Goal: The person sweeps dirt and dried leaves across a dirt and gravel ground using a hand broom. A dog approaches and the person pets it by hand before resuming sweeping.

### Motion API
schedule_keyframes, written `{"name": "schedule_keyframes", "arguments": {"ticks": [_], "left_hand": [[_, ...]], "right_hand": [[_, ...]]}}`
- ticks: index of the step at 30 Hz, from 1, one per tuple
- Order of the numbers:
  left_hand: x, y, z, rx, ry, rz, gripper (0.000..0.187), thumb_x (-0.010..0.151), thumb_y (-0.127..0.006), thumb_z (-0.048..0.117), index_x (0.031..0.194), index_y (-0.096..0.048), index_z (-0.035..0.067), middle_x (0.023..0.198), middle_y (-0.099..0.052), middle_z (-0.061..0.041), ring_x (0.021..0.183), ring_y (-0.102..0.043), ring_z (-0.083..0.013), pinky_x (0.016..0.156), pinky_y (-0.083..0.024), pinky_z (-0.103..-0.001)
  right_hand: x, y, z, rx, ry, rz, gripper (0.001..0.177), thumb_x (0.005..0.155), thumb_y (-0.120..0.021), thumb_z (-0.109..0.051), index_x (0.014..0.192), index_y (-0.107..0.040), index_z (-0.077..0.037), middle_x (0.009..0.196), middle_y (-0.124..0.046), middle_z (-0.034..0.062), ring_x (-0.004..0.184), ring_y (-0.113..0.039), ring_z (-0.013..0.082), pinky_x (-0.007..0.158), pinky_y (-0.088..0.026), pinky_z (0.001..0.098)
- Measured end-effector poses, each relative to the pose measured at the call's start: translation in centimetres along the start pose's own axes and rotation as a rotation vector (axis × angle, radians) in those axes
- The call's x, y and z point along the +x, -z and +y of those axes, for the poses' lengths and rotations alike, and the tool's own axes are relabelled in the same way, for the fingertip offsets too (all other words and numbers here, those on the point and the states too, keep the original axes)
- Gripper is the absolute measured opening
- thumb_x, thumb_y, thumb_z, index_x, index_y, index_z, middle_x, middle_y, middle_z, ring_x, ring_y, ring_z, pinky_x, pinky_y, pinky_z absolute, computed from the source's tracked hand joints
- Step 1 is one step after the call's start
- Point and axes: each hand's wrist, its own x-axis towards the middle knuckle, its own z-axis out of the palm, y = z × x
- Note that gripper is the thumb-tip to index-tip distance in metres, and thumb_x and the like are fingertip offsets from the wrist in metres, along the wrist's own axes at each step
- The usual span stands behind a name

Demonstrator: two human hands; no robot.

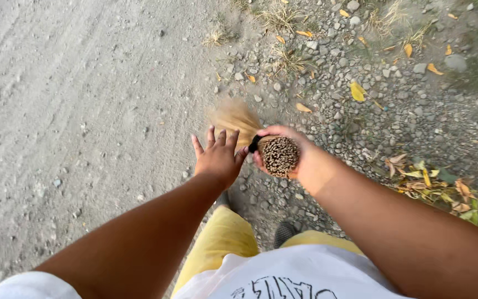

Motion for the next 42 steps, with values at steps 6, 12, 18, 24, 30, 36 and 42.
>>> {"name": "schedule_keyframes", "arguments": {"ticks": [6,12,18,24,30,36,42], "left_hand": [[6.6,1.0,-5.2,0.038,-0.090,-0.082,0.070,0.102,-0.022,0.061,0.161,-0.020,0.024,0.167,-0.022,-0.010,0.157,0.000,-0.0324,0.120,0.008,-0.067],[14.2,5.2,-10.6,0.008,-0.169,-0.121,0.070,0.102,-0.018,0.061,0.162,-0.017,0.023,0.167,-0.018,-0.010,0.156,0.003,-0.0327,0.119,0.009,-0.066],[18.8,7.2,-16.5,-0.005,-0.135,-0.194,0.069,0.102,-0.018,0.061,0.162,-0.017,0.025,0.168,-0.017,-0.008,0.157,0.004,-0.0309,0.119,0.009,-0.066],[21.6,7.5,-20.4,-0.026,-0.094,-0.118,0.068,0.102,-0.023,0.060,0.160,-0.026,0.024,0.167,-0.024,-0.008,0.157,-0.001,-0.0333,0.120,0.005,-0.068],[24.6,8.5,-24.9,0.052,-0.042,-0.123,0.066,0.102,-0.023,0.059,0.159,-0.030,0.025,0.166,-0.026,-0.008,0.157,-0.002,-0.0333,0.119,0.006,-0.069],[26.7,8.2,-26.1,0.052,-0.054,-0.184,0.067,0.102,-0.020,0.061,0.159,-0.031,0.026,0.166,-0.027,-0.005,0.158,-0.002,-0.0319,0.121,0.006,-0.068],[28.4,7.0,-22.3,-0.031,-0.167,-0.223,0.068,0.102,-0.019,0.061,0.159,-0.029,0.025,0.166,-0.025,-0.007,0.157,0.001,-0.0321,0.121,0.007,-0.067]], "right_hand": [[4.2,7.9,-1.8,0.483,0.045,0.370,0.025,0.092,-0.064,-0.009,0.108,-0.046,-0.002,0.094,-0.056,0.0197,0.064,-0.062,0.0233,0.050,-0.058,0.0251],[-6.7,11.4,-6.6,0.171,0.274,0.978,0.036,0.093,-0.062,-0.020,0.119,-0.050,0.001,0.095,-0.062,0.0206,0.066,-0.066,0.0202,0.053,-0.059,0.0193],[-0.7,2.6,-5.7,0.113,0.345,0.843,0.035,0.089,-0.070,-0.020,0.109,-0.055,0.004,0.086,-0.067,0.0170,0.065,-0.068,0.0242,0.055,-0.063,0.0299],[15.3,-9.5,-4.1,-0.118,-0.010,0.388,0.030,0.082,-0.070,-0.027,0.089,-0.062,0.001,0.072,-0.066,0.0158,0.059,-0.068,0.0255,0.054,-0.062,0.0366],[30.6,-10.1,-3.9,0.322,-0.209,-0.058,0.028,0.087,-0.067,-0.021,0.096,-0.059,0.005,0.091,-0.062,0.0267,0.066,-0.067,0.0266,0.057,-0.062,0.0305],[19.0,9.6,-8.5,0.481,0.217,0.326,0.044,0.091,-0.064,-0.019,0.114,-0.044,0.013,0.095,-0.059,0.0309,0.061,-0.066,0.0269,0.048,-0.062,0.0321],[3.0,10.0,-11.7,0.253,0.403,1.006,0.040,0.097,-0.064,-0.025,0.122,-0.048,0.002,0.101,-0.063,0.0188,0.072,-0.070,0.0231,0.064,-0.064,0.0284]]}}
